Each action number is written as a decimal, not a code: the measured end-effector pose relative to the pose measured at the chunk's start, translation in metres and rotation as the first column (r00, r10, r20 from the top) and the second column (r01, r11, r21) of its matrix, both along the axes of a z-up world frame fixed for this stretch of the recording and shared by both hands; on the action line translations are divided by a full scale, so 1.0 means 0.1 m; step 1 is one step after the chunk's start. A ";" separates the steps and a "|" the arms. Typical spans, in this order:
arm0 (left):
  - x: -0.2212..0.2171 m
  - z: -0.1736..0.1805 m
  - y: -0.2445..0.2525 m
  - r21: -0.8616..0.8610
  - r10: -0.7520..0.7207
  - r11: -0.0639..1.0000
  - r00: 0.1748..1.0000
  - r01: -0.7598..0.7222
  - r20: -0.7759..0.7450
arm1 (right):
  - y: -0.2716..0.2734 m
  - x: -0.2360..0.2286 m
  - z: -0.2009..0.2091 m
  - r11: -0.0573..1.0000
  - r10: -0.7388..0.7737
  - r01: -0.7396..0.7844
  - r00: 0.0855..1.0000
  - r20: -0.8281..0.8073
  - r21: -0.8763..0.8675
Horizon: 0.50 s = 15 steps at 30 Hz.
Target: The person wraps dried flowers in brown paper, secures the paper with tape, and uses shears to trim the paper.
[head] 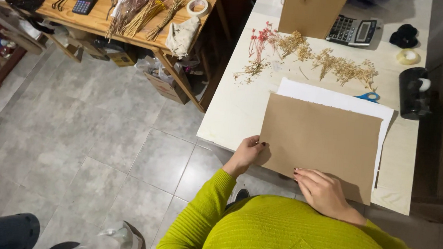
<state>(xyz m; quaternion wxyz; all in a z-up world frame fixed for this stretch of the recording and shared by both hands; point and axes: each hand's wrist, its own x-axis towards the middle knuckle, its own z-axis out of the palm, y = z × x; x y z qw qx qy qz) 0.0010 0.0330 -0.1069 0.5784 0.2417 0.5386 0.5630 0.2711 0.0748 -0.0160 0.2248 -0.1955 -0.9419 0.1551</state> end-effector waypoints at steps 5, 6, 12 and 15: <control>0.03 0.10 0.02 -0.010 -0.029 1.000 0.999 0.029 -0.021 | -0.01 -0.02 0.10 0.996 -0.091 0.090 0.996 -0.025 -0.027; 0.04 0.11 0.03 -0.014 -0.046 0.999 0.999 0.046 -0.027 | -0.02 -0.03 0.14 0.992 -0.123 0.120 0.991 -0.052 -0.045; 0.06 0.39 -0.01 -0.052 -0.087 0.995 0.995 0.085 -0.048 | 0.02 -0.03 0.14 0.990 -0.124 0.118 0.989 -0.083 -0.080; 0.03 0.23 -0.03 -0.062 -0.082 0.995 0.989 0.074 -0.123 | 0.02 -0.07 0.23 0.986 -0.129 0.122 0.990 -0.061 -0.110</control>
